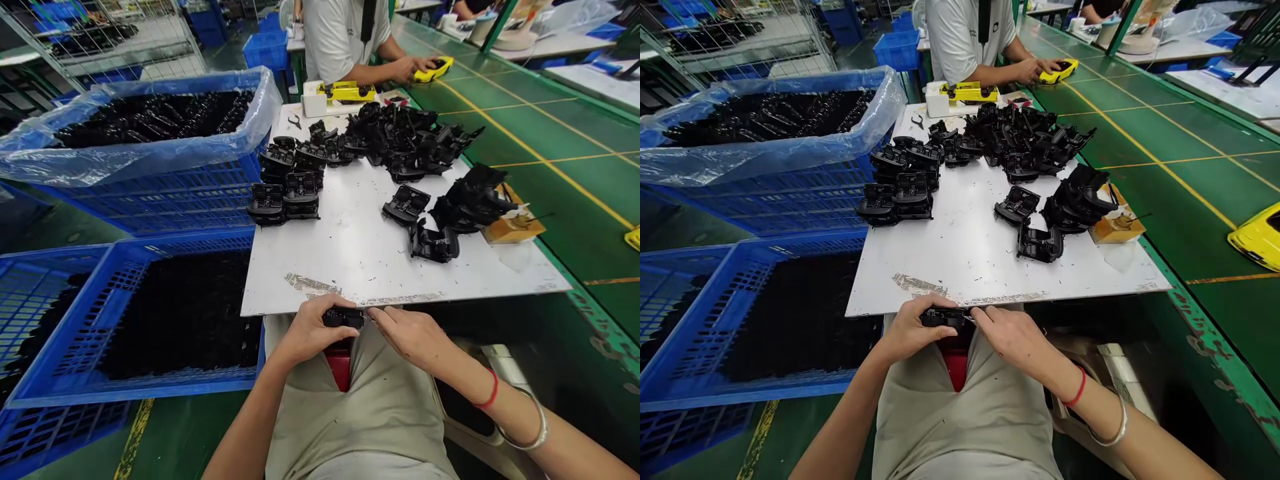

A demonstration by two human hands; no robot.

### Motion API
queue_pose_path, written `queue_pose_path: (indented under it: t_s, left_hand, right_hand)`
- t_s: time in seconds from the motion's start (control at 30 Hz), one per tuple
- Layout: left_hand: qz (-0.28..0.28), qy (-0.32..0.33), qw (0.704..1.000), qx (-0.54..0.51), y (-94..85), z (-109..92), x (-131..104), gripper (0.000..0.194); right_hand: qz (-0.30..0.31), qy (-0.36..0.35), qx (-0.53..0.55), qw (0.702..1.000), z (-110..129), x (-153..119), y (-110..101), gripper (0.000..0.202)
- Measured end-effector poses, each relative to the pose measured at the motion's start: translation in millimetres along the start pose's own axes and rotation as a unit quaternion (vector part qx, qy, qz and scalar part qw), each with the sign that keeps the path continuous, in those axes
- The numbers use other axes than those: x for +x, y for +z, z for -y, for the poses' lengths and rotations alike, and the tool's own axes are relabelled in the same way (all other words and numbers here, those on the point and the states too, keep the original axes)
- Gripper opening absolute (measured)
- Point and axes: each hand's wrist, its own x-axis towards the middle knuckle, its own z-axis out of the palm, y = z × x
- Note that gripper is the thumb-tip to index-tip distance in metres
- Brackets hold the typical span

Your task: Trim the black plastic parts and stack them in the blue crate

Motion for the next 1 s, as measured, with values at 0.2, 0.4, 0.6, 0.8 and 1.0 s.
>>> queue_pose_path:
  t_s: [0.2,0.4,0.6,0.8,1.0]
  left_hand:
    - [0.001,0.004,1.0,0.005,0.3,-1.0,-0.3,0.034]
    - [0.001,0.001,1.0,0.002,0.5,-2.3,-0.7,0.033]
    - [0.0,0.007,1.0,0.001,0.4,-1.6,0.3,0.033]
    - [0.006,-0.003,1.0,0.001,-1.3,-3.8,0.4,0.032]
    - [0.003,-0.001,1.0,-0.005,-0.7,-3.5,0.0,0.032]
  right_hand:
    - [0.004,-0.002,-0.001,1.0,0.0,1.7,-0.5,0.023]
    - [0.003,-0.007,-0.021,1.0,-0.8,2.9,0.6,0.022]
    - [0.012,-0.018,-0.038,0.999,-1.2,1.9,0.1,0.026]
    - [0.027,-0.022,-0.041,0.999,-2.6,0.9,-0.1,0.029]
    - [0.049,-0.026,-0.058,0.997,-1.4,2.4,-0.3,0.032]
